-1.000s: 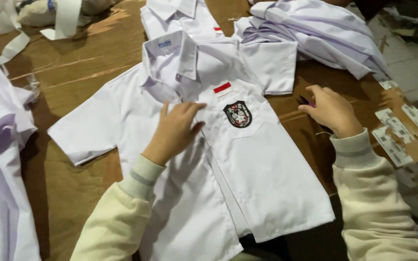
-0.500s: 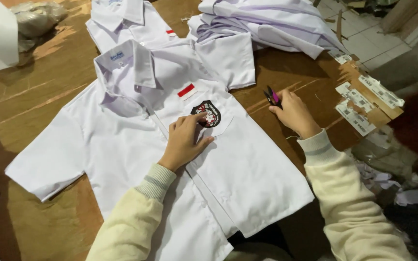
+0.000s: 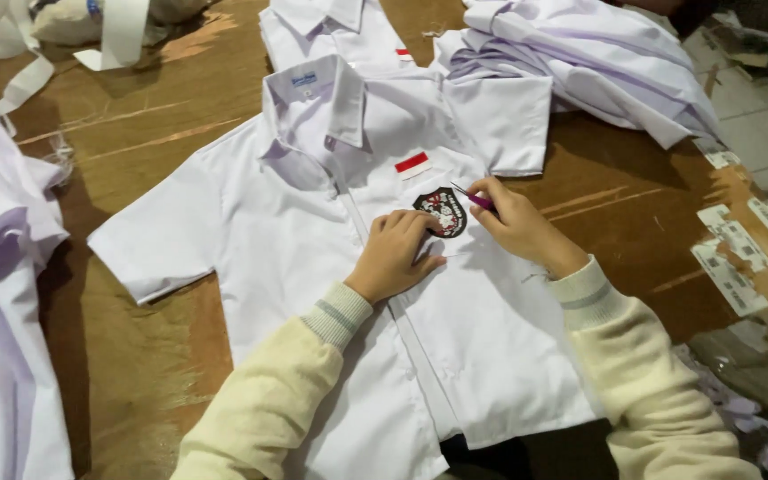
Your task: A person is inspecting a white shirt, smoothing the fabric, and using small scissors to trim loose threads as part of a finishing process.
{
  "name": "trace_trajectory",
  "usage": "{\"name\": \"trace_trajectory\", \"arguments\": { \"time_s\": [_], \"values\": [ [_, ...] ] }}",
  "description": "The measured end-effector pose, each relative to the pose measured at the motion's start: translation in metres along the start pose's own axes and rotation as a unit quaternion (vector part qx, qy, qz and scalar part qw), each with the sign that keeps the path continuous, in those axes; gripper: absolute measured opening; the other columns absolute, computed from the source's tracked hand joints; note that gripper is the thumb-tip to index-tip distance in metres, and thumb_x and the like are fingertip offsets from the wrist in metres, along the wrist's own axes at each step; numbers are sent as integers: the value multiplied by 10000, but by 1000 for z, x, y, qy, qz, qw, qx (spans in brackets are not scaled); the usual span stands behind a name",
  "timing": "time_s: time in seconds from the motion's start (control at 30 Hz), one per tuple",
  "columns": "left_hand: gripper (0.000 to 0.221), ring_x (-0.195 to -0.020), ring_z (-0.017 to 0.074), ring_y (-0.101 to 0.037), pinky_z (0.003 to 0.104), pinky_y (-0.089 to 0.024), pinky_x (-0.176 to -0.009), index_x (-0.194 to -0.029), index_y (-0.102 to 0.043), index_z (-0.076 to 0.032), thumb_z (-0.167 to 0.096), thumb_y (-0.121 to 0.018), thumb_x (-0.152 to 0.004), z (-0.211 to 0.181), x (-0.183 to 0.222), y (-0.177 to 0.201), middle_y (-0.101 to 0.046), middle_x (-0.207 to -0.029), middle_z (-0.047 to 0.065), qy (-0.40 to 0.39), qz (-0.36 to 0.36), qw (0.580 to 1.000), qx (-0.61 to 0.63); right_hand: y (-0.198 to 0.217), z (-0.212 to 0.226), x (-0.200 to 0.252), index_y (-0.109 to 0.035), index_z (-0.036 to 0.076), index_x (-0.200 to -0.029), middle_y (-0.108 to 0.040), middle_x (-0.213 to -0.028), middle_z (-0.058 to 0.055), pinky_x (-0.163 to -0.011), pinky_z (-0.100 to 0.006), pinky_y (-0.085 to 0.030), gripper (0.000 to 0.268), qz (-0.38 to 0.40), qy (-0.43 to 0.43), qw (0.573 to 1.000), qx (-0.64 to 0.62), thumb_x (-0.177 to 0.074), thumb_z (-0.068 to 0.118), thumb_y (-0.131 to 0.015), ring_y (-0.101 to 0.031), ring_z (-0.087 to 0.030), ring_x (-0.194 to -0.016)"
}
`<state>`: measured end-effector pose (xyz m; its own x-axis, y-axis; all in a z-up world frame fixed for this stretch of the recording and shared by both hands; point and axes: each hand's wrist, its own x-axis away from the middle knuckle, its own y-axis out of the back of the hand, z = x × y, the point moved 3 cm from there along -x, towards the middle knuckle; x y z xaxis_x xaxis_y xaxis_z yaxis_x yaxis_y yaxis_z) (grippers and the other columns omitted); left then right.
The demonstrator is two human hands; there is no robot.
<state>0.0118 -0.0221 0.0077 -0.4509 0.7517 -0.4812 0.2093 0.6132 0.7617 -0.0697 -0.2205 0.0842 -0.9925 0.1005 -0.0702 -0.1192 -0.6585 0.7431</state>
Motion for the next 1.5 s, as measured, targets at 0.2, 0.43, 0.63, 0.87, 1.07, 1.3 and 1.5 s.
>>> {"name": "trace_trajectory", "arguments": {
  "time_s": [0.2, 0.43, 0.63, 0.87, 1.07, 1.3, 1.5],
  "values": [
    [506, -1198, 238, -543, 492, -392, -1022, -1172, -503, -215, -592, -653, -870, 9, 1, -8, -591, -1161, -9, 27, 8, 999, 28, -4, 6, 9, -554, 169, -1373, -630, -1178, -199, -969, -516, -516, 454, 29, 58, 993, 95, -1033, 460, -475, -621, -407, -1140],
    [490, -1208, 265, -541, 519, -387, -1017, -1200, -532, -221, -604, -586, -900, -21, -7, 16, -587, -1135, 9, 53, 21, 998, 14, 3, 5, 19, -691, 151, -1208, -613, -882, -99, -721, -420, -585, 352, 54, 64, 985, 153, -913, 344, -708, -682, -308, -832],
    [219, -1216, 274, -544, 543, -364, -1032, -1056, -628, -285, -408, -700, -890, -19, -6, -1, -601, -1126, -21, 82, -16, 996, 23, 5, 2, 20, -708, 197, -1189, -619, -848, -63, -676, -381, -597, 347, 69, 51, 980, 178, -893, 376, -729, -698, -257, -776],
    [75, -1197, 227, -556, 505, -386, -1022, -947, -645, -282, -301, -708, -910, -12, -5, -4, -623, -1085, -64, 81, -34, 996, 27, 4, -2, 19, -707, 187, -1195, -606, -834, -55, -662, -382, -596, 358, 68, 44, 979, 188, -895, 381, -724, -699, -256, -760],
    [125, -1185, 218, -575, 488, -362, -1047, -923, -652, -239, -348, -641, -982, -8, -7, 1, -677, -1045, -39, 117, -16, 990, 83, 4, -1, 19, -693, 181, -1209, -596, -835, -52, -661, -377, -597, 360, 68, 42, 979, 186, -902, 367, -719, -694, -245, -745],
    [130, -1164, 237, -624, 478, -381, -1044, -941, -644, -224, -337, -618, -1001, 2, -7, -3, -717, -980, -10, 144, -23, 982, 124, 2, 0, 19, -670, 198, -1238, -586, -816, -49, -641, -391, -594, 384, 63, 53, 979, 186, -896, 368, -719, -694, -256, -737],
    [124, -1148, 228, -636, 464, -385, -1042, -944, -651, -212, -321, -626, -1000, -1, -7, 2, -723, -961, -8, 145, -29, 981, 128, -4, 1, 19, -683, 226, -1198, -576, -801, -35, -638, -411, -595, 327, 59, 60, 977, 195, -905, 369, -713, -694, -268, -715]
  ]
}}
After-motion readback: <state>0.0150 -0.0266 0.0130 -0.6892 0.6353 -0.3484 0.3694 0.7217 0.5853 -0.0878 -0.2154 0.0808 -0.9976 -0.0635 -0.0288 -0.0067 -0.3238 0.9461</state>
